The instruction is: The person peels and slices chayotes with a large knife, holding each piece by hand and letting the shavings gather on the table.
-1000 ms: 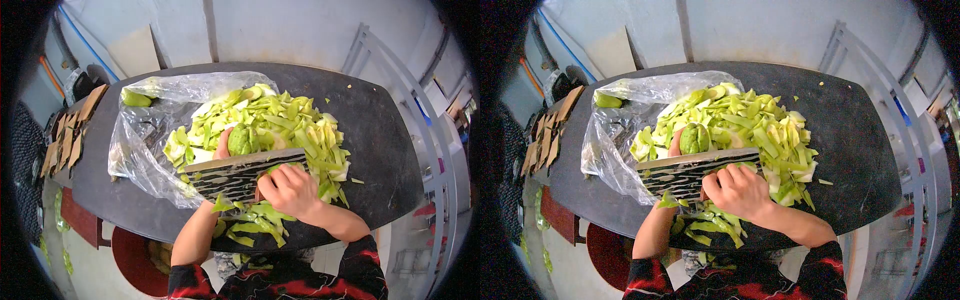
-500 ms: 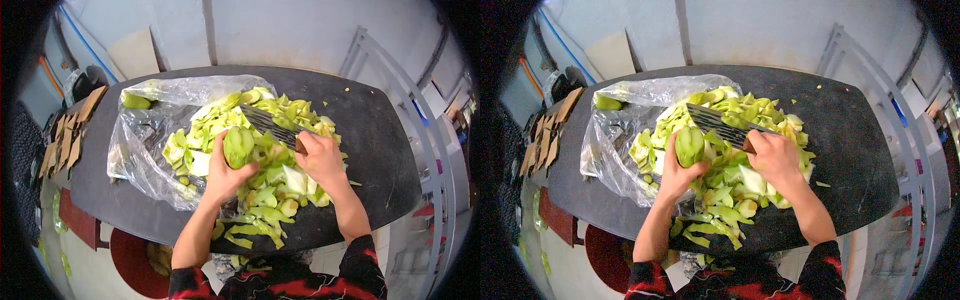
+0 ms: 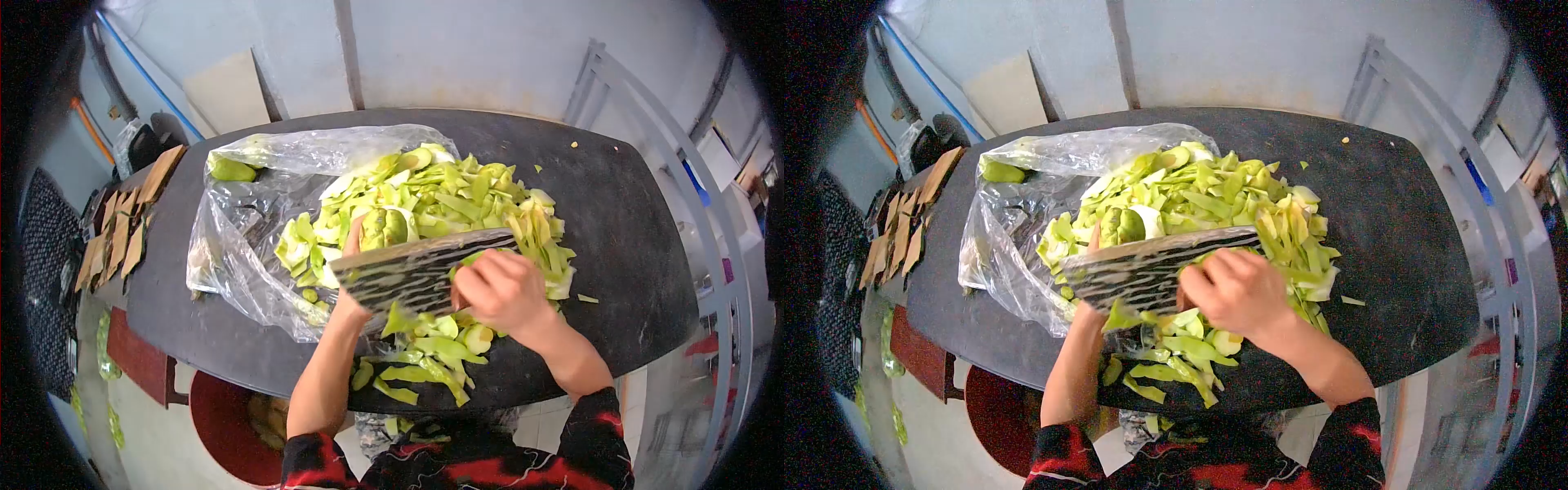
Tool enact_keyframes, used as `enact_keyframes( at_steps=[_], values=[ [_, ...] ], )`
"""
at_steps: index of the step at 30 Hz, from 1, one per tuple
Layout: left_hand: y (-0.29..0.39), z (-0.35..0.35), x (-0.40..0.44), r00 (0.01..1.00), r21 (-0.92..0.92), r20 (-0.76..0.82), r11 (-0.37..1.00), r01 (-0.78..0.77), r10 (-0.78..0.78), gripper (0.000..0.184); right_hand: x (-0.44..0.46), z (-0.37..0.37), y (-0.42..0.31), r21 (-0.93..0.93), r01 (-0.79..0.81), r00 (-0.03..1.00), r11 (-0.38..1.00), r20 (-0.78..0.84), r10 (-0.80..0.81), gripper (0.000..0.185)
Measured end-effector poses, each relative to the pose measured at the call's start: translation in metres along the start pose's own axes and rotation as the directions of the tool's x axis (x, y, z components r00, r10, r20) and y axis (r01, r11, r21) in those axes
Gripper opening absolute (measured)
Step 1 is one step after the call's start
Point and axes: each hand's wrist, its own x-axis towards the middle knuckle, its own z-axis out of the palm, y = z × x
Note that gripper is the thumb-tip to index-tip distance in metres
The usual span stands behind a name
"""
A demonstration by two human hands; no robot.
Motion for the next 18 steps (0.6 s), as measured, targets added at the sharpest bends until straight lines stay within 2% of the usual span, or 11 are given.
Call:
enact_keyframes(
  at_steps=[2,4,5,6,10,15,16,17,18],
  values=[
    [0.000,0.005,0.010,1.000,-0.010,-0.008,0.999,-0.031,0.031,0.060,0.003,0.001,-0.008,-0.016,0.035,0.999,0.999,0.001,-0.035,0.014],
    [-0.012,-0.001,0.014,0.999,-0.031,0.015,0.998,-0.046,0.047,0.062,0.003,0.002,-0.012,-0.025,0.105,0.994,0.994,0.001,-0.105,0.014],
    [-0.017,-0.003,0.014,0.995,0.070,0.017,0.992,-0.102,0.101,0.065,0.003,0.004,-0.013,-0.026,0.103,0.995,0.994,0.002,-0.103,0.014],
    [-0.022,-0.005,0.015,0.996,0.107,-0.028,0.991,-0.076,0.080,0.068,0.002,0.006,-0.015,-0.015,0.098,0.995,0.995,-0.016,-0.099,0.013],
    [-0.025,-0.009,0.016,0.999,0.155,-0.029,0.987,-0.040,0.045,0.068,0.001,0.009,-0.021,-0.011,0.119,0.993,0.993,-0.017,-0.119,0.012],
    [-0.023,-0.005,0.012,0.998,0.128,-0.020,0.990,-0.058,0.061,0.066,0.000,0.012,-0.022,-0.051,0.135,0.991,0.989,-0.009,-0.136,0.013],
    [-0.023,-0.006,0.010,0.979,0.322,0.066,0.924,-0.204,0.193,0.052,-0.002,0.014,-0.022,-0.044,0.110,0.993,0.993,-0.028,-0.111,0.013],
    [-0.021,-0.005,0.009,0.938,0.488,0.177,0.801,-0.348,0.300,0.038,-0.004,0.017,-0.021,-0.037,0.083,0.995,0.996,-0.047,-0.085,0.014],
    [-0.029,-0.002,0.007,0.983,0.210,0.010,0.960,-0.184,0.186,0.041,-0.004,0.019,-0.013,-0.079,0.044,0.999,0.996,-0.009,-0.045,0.014]
  ],
)
